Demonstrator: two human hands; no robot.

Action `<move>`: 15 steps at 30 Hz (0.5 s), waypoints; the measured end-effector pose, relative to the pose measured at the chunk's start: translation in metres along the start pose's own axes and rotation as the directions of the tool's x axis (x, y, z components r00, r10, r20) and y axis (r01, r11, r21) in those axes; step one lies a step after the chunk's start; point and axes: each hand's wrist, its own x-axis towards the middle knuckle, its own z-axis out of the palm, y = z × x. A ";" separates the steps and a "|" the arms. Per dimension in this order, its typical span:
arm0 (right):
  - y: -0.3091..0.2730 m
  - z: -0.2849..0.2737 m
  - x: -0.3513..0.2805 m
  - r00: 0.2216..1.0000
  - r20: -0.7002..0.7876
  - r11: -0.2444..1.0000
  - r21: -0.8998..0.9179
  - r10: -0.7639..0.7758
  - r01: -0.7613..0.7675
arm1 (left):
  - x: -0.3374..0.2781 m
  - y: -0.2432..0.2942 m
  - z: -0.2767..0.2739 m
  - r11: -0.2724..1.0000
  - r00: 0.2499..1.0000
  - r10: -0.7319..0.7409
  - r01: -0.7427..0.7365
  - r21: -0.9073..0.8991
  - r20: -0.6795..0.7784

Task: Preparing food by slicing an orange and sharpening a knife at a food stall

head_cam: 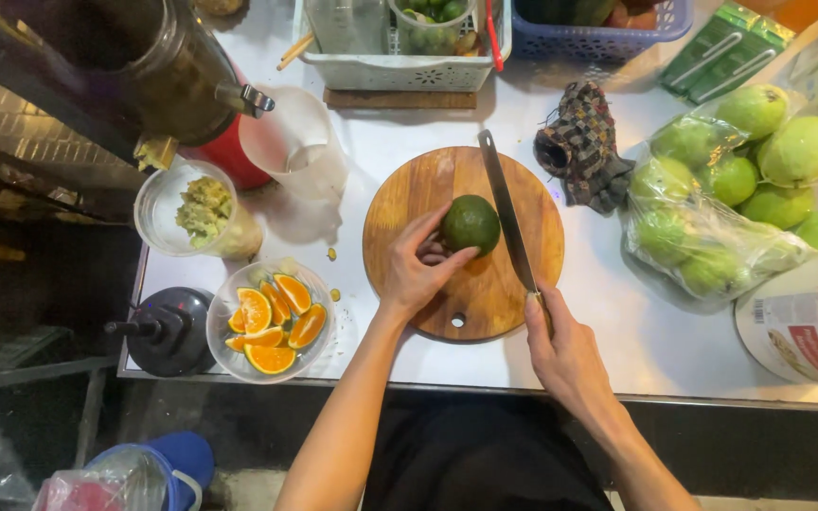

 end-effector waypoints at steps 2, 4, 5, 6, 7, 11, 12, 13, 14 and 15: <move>-0.006 0.001 0.001 1.000 -0.003 1.000 -0.023 -0.016 0.016 | 0.002 0.005 -0.002 1.000 1.000 -0.006 0.006 -0.009 -0.004; -0.008 0.004 0.002 1.000 -0.001 0.998 -0.047 -0.030 0.030 | 0.001 0.006 -0.003 1.000 1.000 -0.018 0.018 -0.016 -0.010; -0.009 0.007 0.003 0.998 0.003 0.996 -0.072 -0.056 0.056 | 0.001 0.005 -0.004 1.000 1.000 -0.020 0.020 -0.015 -0.017; -0.011 0.010 0.006 0.996 0.007 0.991 -0.100 -0.085 0.085 | 0.002 0.004 -0.005 1.000 0.999 -0.021 0.020 -0.017 -0.026; -0.013 0.009 0.004 0.996 0.007 0.991 -0.100 -0.084 0.084 | 0.002 0.003 -0.004 1.000 0.999 -0.022 0.021 -0.017 -0.026; -0.020 0.011 0.005 0.994 0.003 0.985 -0.132 -0.111 0.111 | 0.003 0.002 -0.006 1.000 1.000 -0.018 0.018 -0.022 -0.017; -0.019 0.011 0.006 0.993 0.002 0.983 -0.145 -0.117 0.116 | 0.003 0.003 -0.006 1.000 1.000 -0.010 0.010 -0.011 -0.013; -0.020 0.011 0.006 0.993 0.003 0.983 -0.146 -0.115 0.114 | 0.003 0.003 -0.006 1.000 1.000 -0.013 0.013 -0.012 -0.013; -0.020 0.011 0.005 0.994 0.003 0.984 -0.145 -0.109 0.108 | 0.002 0.002 -0.006 1.000 1.000 -0.006 0.006 -0.010 -0.010; -0.021 0.011 0.004 0.995 0.002 0.984 -0.143 -0.103 0.102 | 0.002 0.002 -0.005 1.000 1.000 0.000 0.000 -0.009 -0.007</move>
